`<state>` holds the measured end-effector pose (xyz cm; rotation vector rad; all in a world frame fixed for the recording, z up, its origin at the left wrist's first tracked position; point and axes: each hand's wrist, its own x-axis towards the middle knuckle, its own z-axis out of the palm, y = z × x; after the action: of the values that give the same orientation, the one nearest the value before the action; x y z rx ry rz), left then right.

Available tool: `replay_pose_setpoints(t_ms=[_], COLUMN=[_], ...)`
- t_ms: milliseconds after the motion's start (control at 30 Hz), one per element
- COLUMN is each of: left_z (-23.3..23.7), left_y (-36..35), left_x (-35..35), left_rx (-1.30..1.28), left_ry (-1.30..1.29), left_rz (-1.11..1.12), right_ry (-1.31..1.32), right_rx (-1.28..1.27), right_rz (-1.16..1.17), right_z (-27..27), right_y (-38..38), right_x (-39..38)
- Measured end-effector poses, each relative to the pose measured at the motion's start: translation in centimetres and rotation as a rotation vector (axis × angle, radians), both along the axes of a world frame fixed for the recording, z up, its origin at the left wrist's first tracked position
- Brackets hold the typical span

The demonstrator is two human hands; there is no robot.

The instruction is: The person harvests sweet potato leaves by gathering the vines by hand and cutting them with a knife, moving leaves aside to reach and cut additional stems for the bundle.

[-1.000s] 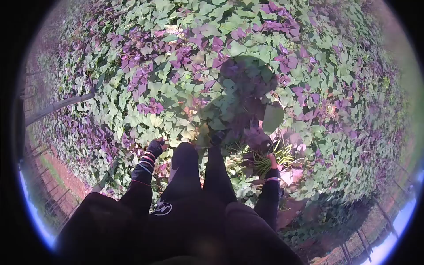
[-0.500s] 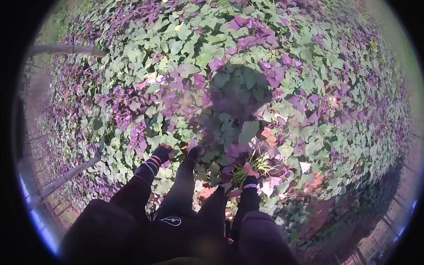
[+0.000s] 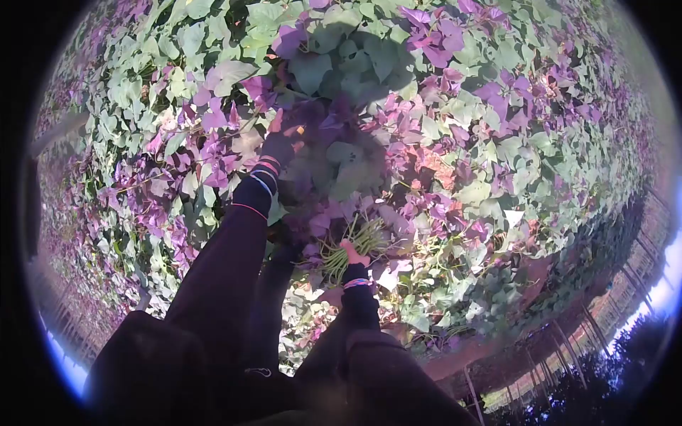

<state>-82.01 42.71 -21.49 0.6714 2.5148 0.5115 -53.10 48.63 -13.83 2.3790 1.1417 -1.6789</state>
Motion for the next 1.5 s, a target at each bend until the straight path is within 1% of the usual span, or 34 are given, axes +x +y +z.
replay_pose_setpoints(t_ms=[33,67,100,167,233,300,367,433,500,567,600,633,700,733,800,833,900,933,967,1000,1033,1067,1100,1133,1167,1200,1233,1300,1333,1367,1433,1467,1500], left_z=[-2.0,-2.6,-4.3,-6.6,-4.1,-1.9,3.5,6.9,9.2,11.5,12.1,13.0,12.6,12.5,13.3,13.5,13.6,13.7,10.6,11.1,9.4,8.3,5.6,4.8,1.4,0.9,0.4,-3.0,-2.1,-0.8,-1.4,0.8,3.2], left_y=[0.5,1.0,1.1,0.7,0.3,-0.7,-1.7,-3.2,-5.0,-5.8,-6.1,-6.3,-7.0,-7.1,-6.5,-6.7,-7.0,-6.9,-8.3,-8.3,-8.8,-8.3,-8.9,-7.6,-8.1,-7.2,-6.3,-7.4,-7.7,-8.0,-10.9,-9.7,-8.4], left_x=[-0.6,-1.3,-1.9,-2.7,-1.6,-0.3,2.2,4.8,7.1,8.6,8.8,9.0,9.7,9.7,9.2,8.6,6.3,4.4,3.2,0.0,-2.4,-4.5,-6.5,-8.0,-9.3,-9.7,-9.9,-10.0,-10.2,-10.7,-11.8,-10.3,-8.9], left_rx=[0.015,0.035,0.038,0.438,0.418,0.53,0.542,0.604,0.551,0.652,0.595,0.543,0.559,0.551,0.479,0.47,0.327,0.23,0.309,0.087,-0.165,-0.346,-0.424,-0.603,-0.639,-0.671,-0.703,-0.78,-0.775,-0.759,-0.9,-0.856,-0.76], left_ry=[0.179,0.204,0.193,-0.165,-0.138,-0.078,-0.548,-0.61,-0.762,-0.835,-0.77,-0.787,-0.677,-0.672,-0.585,-0.581,-0.566,-0.389,-0.434,-0.012,0.106,0.065,0.123,0.04,0.056,0.037,0.018,0.091,0.102,0.048,0.006,0.098,0.076], left_rz=[-0.059,-0.088,-0.094,0.086,0.102,0.126,0.348,0.322,0.371,0.425,0.35,0.35,0.22,0.221,0.005,0.004,-0.052,-0.083,0.159,-0.131,-0.089,-0.047,-0.118,-0.154,-0.203,-0.22,-0.235,-0.099,-0.044,-0.062,-0.235,-0.187,-0.21], right_ry=[-0.017,-0.052,-0.084,0.079,0.168,0.242,0.31,0.369,0.421,0.511,0.555,0.59,0.65,0.669,0.678,0.684,0.533,0.453,0.372,0.291,0.212,0.208,0.207,0.175,0.141,0.041,0.036,0.1,0.129,0.123,0.26,0.2,0.182], right_rx=[0.004,-0.016,-0.039,-0.124,-0.195,-0.26,-0.332,-0.406,-0.478,-0.547,-0.574,-0.599,-0.637,-0.648,-0.652,-0.658,-0.563,-0.515,-0.467,-0.417,-0.364,-0.357,-0.355,-0.297,-0.24,-0.18,-0.18,-0.187,-0.221,-0.227,-0.29,-0.184,-0.157], right_rz=[-0.012,0.027,0.069,-0.004,-0.052,-0.09,-0.104,-0.102,-0.068,0.023,0.081,0.136,0.256,0.305,0.348,0.345,0.416,0.448,0.482,0.518,0.555,0.547,0.544,0.599,0.652,0.74,0.737,0.704,0.69,0.691,0.606,0.715,0.727], right_z=[-1.2,-2.7,-2.8,-2.2,-2.6,-3.7,-5.0,-6.2,-7.1,-7.4,-7.6,-7.8,-8.2,-8.2,-8.6,-8.7,-9.1,-9.2,-9.3,-9.4,-9.5,-9.7,-10.2,-10.8,-11.1,-8.9,-8.4,-8.2,-8.7,-9.0,-9.4,-10.7,-11.6], right_y=[-0.6,-1.1,-1.4,-1.4,-1.3,-1.0,-0.8,-0.6,-0.4,-0.7,-0.9,-1.3,-2.1,-2.5,-3.2,-3.5,-3.7,-3.8,-4.0,-4.1,-4.2,-4.5,-5.0,-5.8,-6.2,-5.5,-5.2,-5.0,-4.7,-4.4,-4.1,-5.6,-6.1], right_x=[0.4,1.0,0.5,-0.9,-1.9,-2.7,-4.1,-5.9,-8.1,-10.5,-11.7,-12.8,-14.8,-15.4,-15.9,-16.0,-15.1,-14.3,-13.3,-12.5,-11.7,-10.9,-10.2,-9.7,-9.4,-10.3,-10.4,-9.9,-9.7,-9.3,-8.7,-8.8,-7.9])
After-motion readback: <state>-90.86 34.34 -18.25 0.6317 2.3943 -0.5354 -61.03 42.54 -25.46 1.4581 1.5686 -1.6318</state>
